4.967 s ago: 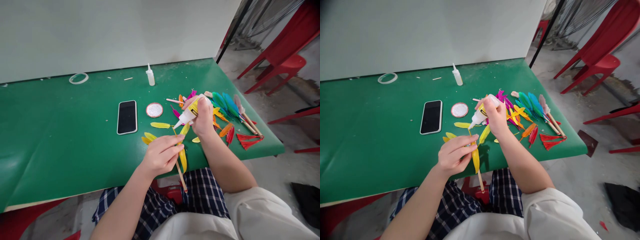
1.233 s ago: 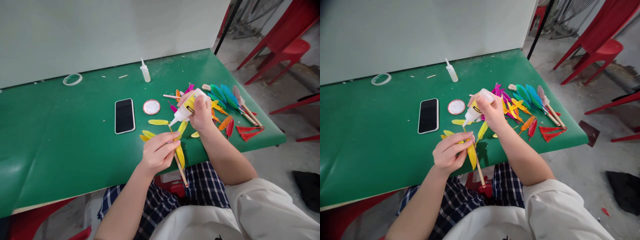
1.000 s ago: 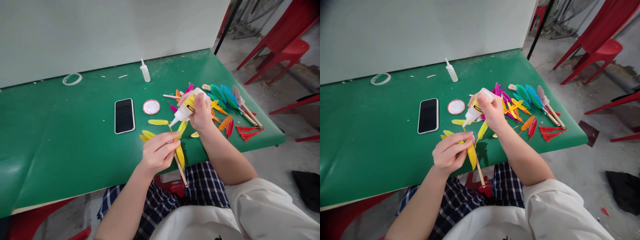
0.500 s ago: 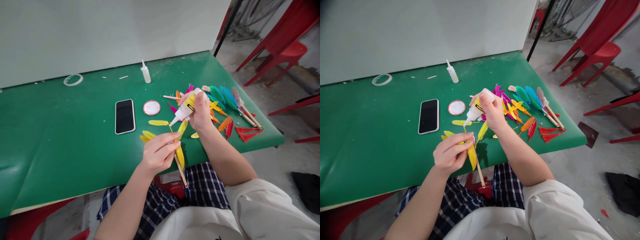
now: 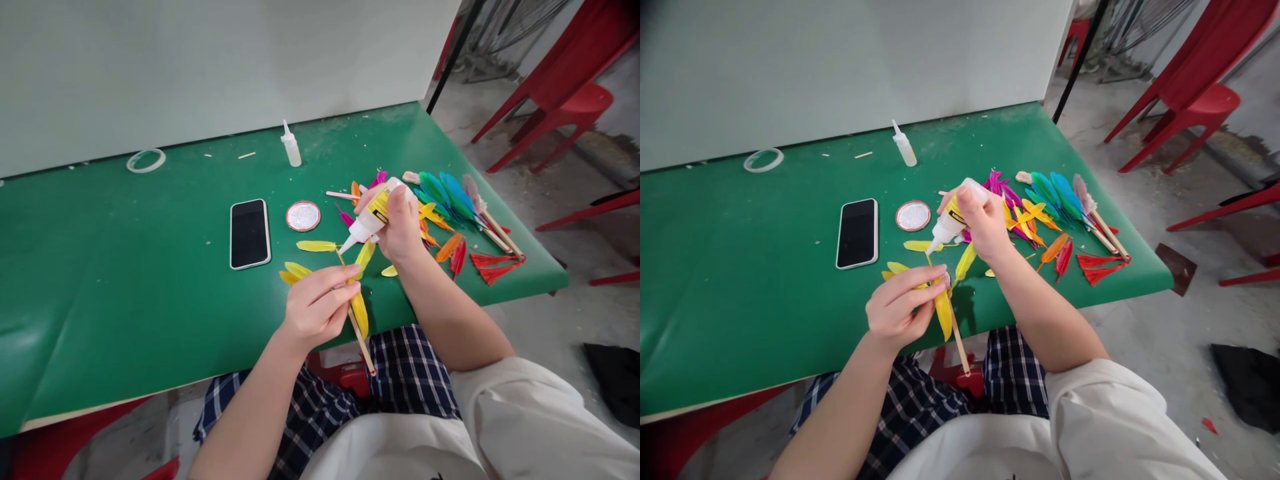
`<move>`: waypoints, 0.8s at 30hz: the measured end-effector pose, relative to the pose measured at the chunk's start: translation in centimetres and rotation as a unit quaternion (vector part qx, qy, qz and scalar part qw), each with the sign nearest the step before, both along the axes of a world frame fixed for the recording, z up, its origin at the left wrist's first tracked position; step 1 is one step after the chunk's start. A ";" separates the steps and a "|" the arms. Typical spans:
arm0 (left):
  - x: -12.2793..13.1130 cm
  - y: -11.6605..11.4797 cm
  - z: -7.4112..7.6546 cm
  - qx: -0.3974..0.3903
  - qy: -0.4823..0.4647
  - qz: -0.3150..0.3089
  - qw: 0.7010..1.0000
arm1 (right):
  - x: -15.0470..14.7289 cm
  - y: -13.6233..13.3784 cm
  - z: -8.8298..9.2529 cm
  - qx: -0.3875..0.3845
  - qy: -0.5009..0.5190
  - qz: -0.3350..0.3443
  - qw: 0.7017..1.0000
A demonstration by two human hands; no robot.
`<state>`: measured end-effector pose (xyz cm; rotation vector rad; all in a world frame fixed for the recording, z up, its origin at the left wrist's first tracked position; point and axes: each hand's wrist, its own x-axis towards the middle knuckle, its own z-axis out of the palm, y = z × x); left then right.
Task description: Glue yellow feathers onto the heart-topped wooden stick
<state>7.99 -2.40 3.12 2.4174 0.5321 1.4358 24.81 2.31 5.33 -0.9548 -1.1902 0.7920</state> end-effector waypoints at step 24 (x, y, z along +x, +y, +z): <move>-0.1 0.0 -0.1 0.001 -0.003 -0.005 1.000 | 0.0 0.0 0.0 0.004 -0.004 0.004 1.000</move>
